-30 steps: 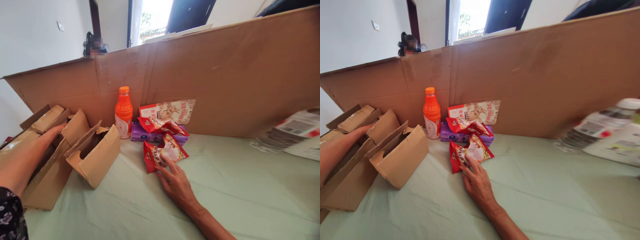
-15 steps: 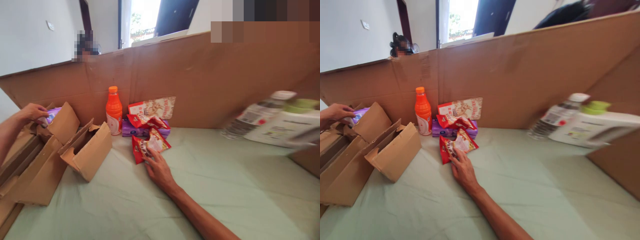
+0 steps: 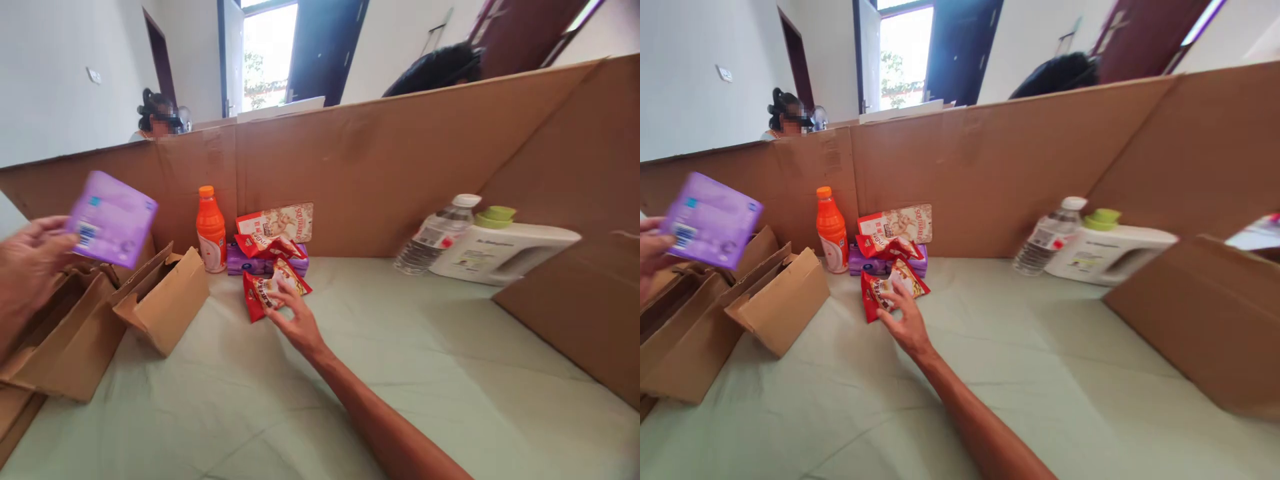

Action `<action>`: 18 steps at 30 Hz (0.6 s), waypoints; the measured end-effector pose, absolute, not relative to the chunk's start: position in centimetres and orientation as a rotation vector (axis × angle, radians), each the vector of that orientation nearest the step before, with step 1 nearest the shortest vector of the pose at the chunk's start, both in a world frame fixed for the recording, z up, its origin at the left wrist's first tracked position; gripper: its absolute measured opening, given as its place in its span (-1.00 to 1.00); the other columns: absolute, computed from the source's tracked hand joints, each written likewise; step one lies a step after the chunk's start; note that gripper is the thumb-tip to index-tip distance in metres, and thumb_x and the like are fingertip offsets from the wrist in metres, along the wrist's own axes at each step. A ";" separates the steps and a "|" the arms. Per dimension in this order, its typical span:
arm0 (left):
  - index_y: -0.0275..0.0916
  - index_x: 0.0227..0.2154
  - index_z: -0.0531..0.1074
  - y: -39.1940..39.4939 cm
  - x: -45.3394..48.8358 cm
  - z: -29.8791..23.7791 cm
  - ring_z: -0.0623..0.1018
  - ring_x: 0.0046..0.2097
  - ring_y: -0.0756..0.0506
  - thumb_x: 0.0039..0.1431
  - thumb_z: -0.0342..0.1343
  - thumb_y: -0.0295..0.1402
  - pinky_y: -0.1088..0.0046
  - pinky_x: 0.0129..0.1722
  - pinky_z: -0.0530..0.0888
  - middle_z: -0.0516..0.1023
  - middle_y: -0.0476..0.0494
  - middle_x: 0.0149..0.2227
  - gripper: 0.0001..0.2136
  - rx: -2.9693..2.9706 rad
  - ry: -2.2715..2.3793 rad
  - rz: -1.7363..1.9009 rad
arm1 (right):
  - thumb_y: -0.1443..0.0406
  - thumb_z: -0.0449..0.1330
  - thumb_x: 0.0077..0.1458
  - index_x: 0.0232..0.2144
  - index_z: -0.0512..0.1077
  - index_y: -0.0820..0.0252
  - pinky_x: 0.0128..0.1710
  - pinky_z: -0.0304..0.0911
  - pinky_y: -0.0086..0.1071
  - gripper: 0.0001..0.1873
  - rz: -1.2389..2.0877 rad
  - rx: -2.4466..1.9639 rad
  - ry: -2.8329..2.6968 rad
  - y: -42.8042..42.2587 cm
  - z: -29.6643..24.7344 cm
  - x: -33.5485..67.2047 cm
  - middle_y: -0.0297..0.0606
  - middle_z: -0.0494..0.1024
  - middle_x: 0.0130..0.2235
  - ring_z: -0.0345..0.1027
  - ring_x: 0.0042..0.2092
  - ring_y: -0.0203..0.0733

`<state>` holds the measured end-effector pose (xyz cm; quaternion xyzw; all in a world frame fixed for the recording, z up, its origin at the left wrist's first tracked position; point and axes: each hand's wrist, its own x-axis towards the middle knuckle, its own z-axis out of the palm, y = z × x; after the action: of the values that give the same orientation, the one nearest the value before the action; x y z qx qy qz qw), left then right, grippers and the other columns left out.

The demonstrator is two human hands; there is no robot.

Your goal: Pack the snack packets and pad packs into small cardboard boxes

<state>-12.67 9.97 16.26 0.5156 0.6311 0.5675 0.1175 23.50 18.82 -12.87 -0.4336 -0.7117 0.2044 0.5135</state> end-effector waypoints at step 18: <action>-0.43 0.31 0.17 4.4 -18.3 13.5 0.16 0.40 -0.39 0.15 0.03 -0.24 -0.05 0.38 0.08 0.20 -0.43 0.39 -0.33 1.586 2.588 0.996 | 0.00 0.41 -0.28 -0.33 0.53 0.06 -0.38 0.41 -0.34 -0.56 1.084 -1.168 -1.113 24.6 -5.5 25.6 -0.32 0.61 -0.31 0.44 -0.34 -0.17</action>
<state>-18.33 4.39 13.55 0.4963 0.8099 0.3116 -0.0265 25.57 24.65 -5.49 -0.4961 -0.4729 0.4608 0.5639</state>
